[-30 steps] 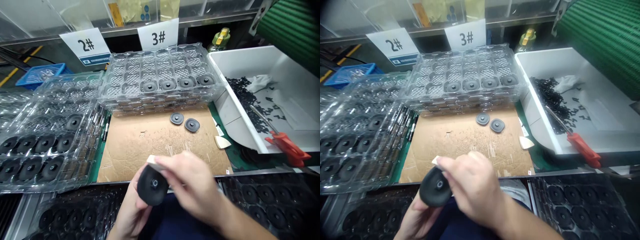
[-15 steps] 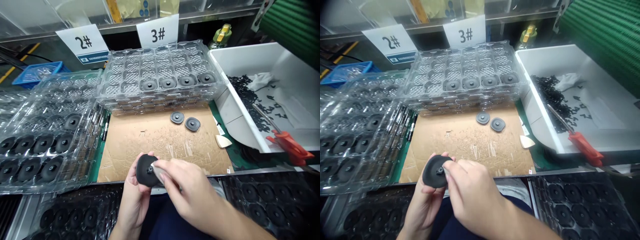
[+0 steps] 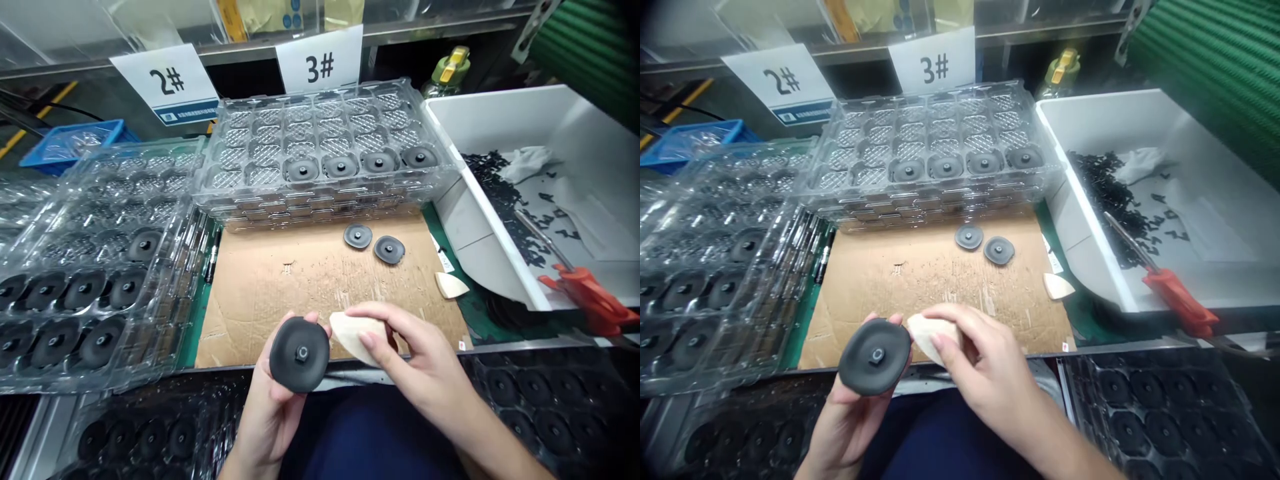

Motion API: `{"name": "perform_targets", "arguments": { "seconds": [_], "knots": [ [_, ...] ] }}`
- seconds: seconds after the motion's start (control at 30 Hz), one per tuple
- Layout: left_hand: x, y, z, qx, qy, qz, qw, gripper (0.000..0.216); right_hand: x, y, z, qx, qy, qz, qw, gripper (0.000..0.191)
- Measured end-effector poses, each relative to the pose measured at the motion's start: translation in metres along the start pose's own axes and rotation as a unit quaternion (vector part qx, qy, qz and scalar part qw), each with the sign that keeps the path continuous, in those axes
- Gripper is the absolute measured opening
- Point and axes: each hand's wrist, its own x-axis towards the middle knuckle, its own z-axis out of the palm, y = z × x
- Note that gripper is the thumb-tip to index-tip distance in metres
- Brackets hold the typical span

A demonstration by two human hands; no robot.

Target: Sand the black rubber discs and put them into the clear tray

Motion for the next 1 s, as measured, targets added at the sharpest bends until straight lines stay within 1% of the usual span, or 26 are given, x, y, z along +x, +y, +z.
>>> {"name": "perform_targets", "arguments": {
  "seconds": [0.07, 0.1, 0.13, 0.17, 0.2, 0.23, 0.27, 0.3, 0.33, 0.37, 0.43, 0.5, 0.53, 0.57, 0.63, 0.67, 0.7, 0.73, 0.77, 0.8, 0.87, 0.9, 0.93, 1.0],
  "knots": [
    [0.001, -0.001, -0.002, 0.022, 0.001, 0.016, 1.0, 0.064, 0.005, -0.008, 0.007, -0.052, 0.016, -0.101, 0.993, 0.028],
    [0.001, -0.001, -0.002, 0.03, 0.003, 0.025, 0.999, 0.067, 0.006, -0.012, 0.01, -0.083, 0.014, -0.133, 0.988, 0.03],
    [0.001, 0.001, -0.002, 0.036, 0.011, 0.031, 0.999, 0.069, 0.007, -0.015, 0.011, -0.105, 0.002, -0.143, 0.984, 0.031],
    [0.0, 0.003, -0.001, 0.041, 0.025, 0.034, 0.998, 0.069, 0.007, -0.017, 0.012, -0.11, -0.024, -0.129, 0.985, 0.029],
    [0.0, 0.005, 0.0, 0.042, 0.043, 0.036, 0.998, 0.067, 0.005, -0.017, 0.01, -0.089, -0.072, -0.099, 0.988, 0.027],
    [-0.002, 0.008, 0.001, 0.043, 0.063, 0.038, 0.996, 0.065, 0.003, -0.016, 0.008, -0.044, -0.138, -0.062, 0.988, 0.024],
    [-0.003, 0.01, 0.003, 0.042, 0.076, 0.04, 0.995, 0.065, 0.001, -0.013, 0.005, 0.016, -0.203, -0.029, 0.979, 0.021],
    [-0.005, 0.012, 0.005, 0.039, 0.082, 0.042, 0.995, 0.065, -0.002, -0.007, 0.002, 0.075, -0.245, 0.002, 0.967, 0.018],
    [-0.006, 0.013, 0.006, 0.036, 0.082, 0.042, 0.995, 0.066, -0.005, -0.001, -0.001, 0.119, -0.254, 0.032, 0.959, 0.017],
    [-0.007, 0.014, 0.008, 0.032, 0.076, 0.041, 0.996, 0.067, -0.008, 0.007, -0.003, 0.142, -0.227, 0.067, 0.961, 0.019],
    [-0.006, 0.013, 0.011, 0.029, 0.06, 0.035, 0.997, 0.066, -0.013, 0.02, -0.004, 0.136, -0.113, 0.136, 0.975, 0.025],
    [-0.004, 0.01, 0.012, 0.026, 0.042, 0.026, 0.998, 0.064, -0.016, 0.026, -0.002, 0.112, -0.023, 0.166, 0.98, 0.026],
    [-0.002, 0.008, 0.012, 0.023, 0.031, 0.02, 0.999, 0.063, -0.017, 0.025, 0.0, 0.101, 0.006, 0.159, 0.982, 0.024],
    [-0.001, 0.006, 0.011, 0.02, 0.02, 0.012, 1.0, 0.063, -0.016, 0.021, 0.001, 0.091, 0.03, 0.136, 0.986, 0.022],
    [0.001, 0.001, 0.009, 0.017, -0.002, -0.003, 1.0, 0.065, -0.012, 0.006, 0.005, 0.059, 0.066, 0.054, 0.995, 0.025],
    [0.001, -0.001, 0.008, 0.017, -0.013, -0.013, 1.0, 0.066, -0.009, -0.003, 0.007, 0.04, 0.07, -0.005, 0.997, 0.029],
    [0.001, -0.002, 0.006, 0.016, -0.023, -0.028, 0.999, 0.065, -0.006, -0.012, 0.008, 0.022, 0.061, -0.068, 0.996, 0.032],
    [0.001, -0.004, 0.005, 0.017, -0.031, -0.046, 0.998, 0.063, -0.002, -0.02, 0.009, 0.006, 0.037, -0.121, 0.992, 0.033],
    [0.0, -0.005, 0.005, 0.016, -0.036, -0.063, 0.997, 0.061, 0.001, -0.027, 0.01, -0.008, -0.002, -0.151, 0.988, 0.033],
    [-0.001, -0.005, 0.004, 0.012, -0.037, -0.075, 0.996, 0.059, 0.005, -0.032, 0.01, -0.022, -0.052, -0.16, 0.985, 0.031],
    [-0.002, -0.007, 0.005, 0.002, -0.009, -0.08, 0.997, 0.052, 0.012, -0.037, 0.01, -0.043, -0.145, -0.136, 0.979, 0.025],
    [-0.003, -0.008, 0.006, -0.001, 0.008, -0.075, 0.997, 0.05, 0.015, -0.037, 0.011, -0.053, -0.161, -0.12, 0.978, 0.024],
    [-0.004, -0.009, 0.007, -0.002, 0.021, -0.071, 0.997, 0.049, 0.018, -0.037, 0.013, -0.063, -0.143, -0.118, 0.981, 0.024],
    [-0.006, -0.009, 0.01, 0.007, 0.029, -0.082, 0.996, 0.045, 0.021, -0.035, 0.018, -0.076, -0.056, -0.144, 0.985, 0.029]
  ]
}}
